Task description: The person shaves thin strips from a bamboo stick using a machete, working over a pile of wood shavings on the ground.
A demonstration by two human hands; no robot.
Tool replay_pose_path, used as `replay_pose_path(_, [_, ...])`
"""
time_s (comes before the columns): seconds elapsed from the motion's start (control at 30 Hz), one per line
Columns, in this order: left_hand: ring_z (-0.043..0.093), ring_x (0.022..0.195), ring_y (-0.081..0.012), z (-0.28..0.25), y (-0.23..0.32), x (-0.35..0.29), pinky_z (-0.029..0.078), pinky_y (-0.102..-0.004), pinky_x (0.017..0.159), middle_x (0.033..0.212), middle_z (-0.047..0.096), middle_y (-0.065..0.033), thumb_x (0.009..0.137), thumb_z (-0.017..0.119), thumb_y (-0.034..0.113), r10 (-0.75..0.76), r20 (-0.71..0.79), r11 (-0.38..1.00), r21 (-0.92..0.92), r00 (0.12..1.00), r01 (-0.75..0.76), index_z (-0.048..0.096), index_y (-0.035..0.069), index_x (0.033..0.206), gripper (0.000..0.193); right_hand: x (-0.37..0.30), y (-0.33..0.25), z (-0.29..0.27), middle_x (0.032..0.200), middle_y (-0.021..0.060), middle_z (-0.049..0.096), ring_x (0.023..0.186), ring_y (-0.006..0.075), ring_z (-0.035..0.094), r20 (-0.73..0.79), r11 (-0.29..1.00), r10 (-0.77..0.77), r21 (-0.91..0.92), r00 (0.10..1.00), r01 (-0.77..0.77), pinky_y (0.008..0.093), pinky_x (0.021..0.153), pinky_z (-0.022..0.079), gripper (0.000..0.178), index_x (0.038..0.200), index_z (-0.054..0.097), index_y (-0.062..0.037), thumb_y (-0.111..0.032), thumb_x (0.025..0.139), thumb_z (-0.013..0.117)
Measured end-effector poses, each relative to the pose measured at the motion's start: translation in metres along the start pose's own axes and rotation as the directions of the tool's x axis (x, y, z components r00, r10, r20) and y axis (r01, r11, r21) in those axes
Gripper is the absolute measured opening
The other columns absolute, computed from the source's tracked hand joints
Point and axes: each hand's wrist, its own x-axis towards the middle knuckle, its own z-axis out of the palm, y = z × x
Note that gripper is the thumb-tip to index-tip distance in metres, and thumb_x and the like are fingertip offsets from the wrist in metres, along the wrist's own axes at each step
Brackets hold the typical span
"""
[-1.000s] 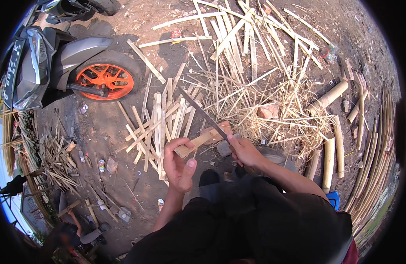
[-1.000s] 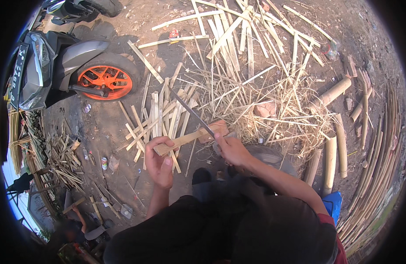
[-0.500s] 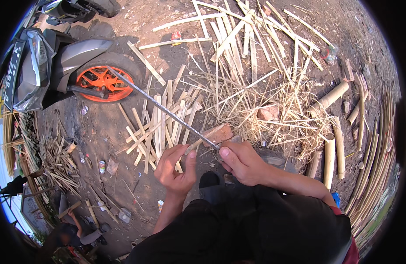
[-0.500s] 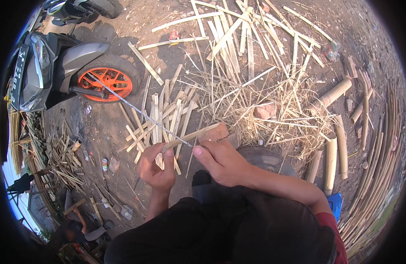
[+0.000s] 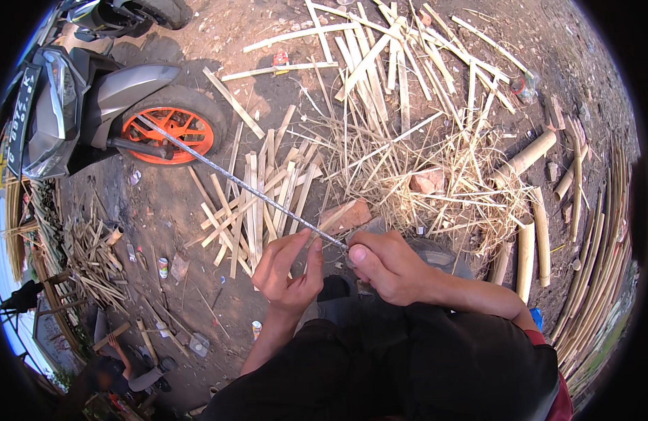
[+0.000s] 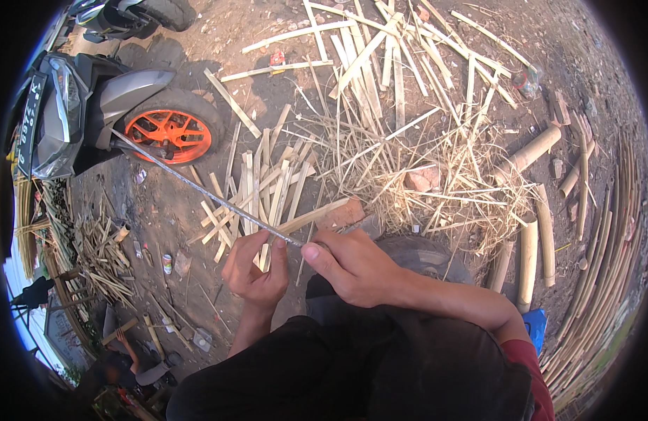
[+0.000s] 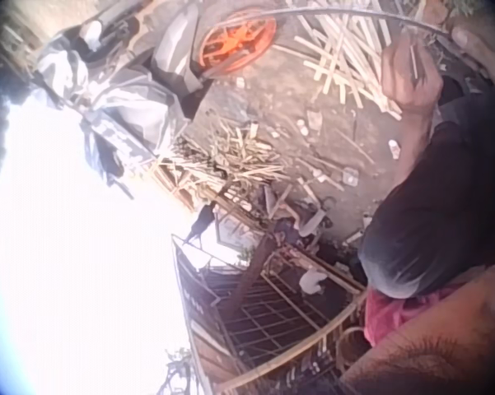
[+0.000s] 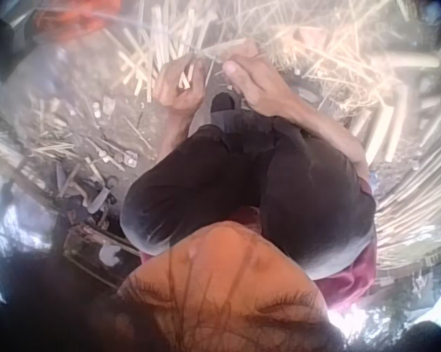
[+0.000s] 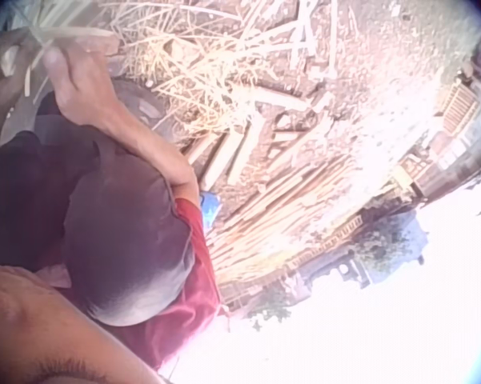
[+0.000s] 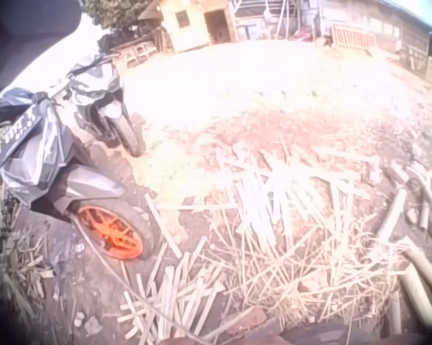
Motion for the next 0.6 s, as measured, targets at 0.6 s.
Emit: replay_pose_path(0.6, [0.07, 0.074, -0.0269, 0.0041, 0.0048, 0.0007, 0.055, -0.0324, 0.065, 0.087, 0.071, -0.0187, 0.079, 0.079, -0.007, 0.025, 0.018, 0.999, -0.038, 1.0, -0.024, 0.07, -0.004, 0.103, 0.025, 0.0029, 0.0023, -0.003, 0.065, 0.0218, 0.055, 0.062, 0.0389, 0.059, -0.005, 0.999, -0.007, -0.032, 1.0, 0.007, 0.0463, 0.061, 0.045, 0.046, 0.085, 0.059, 0.0035, -0.034, 0.108, 0.047])
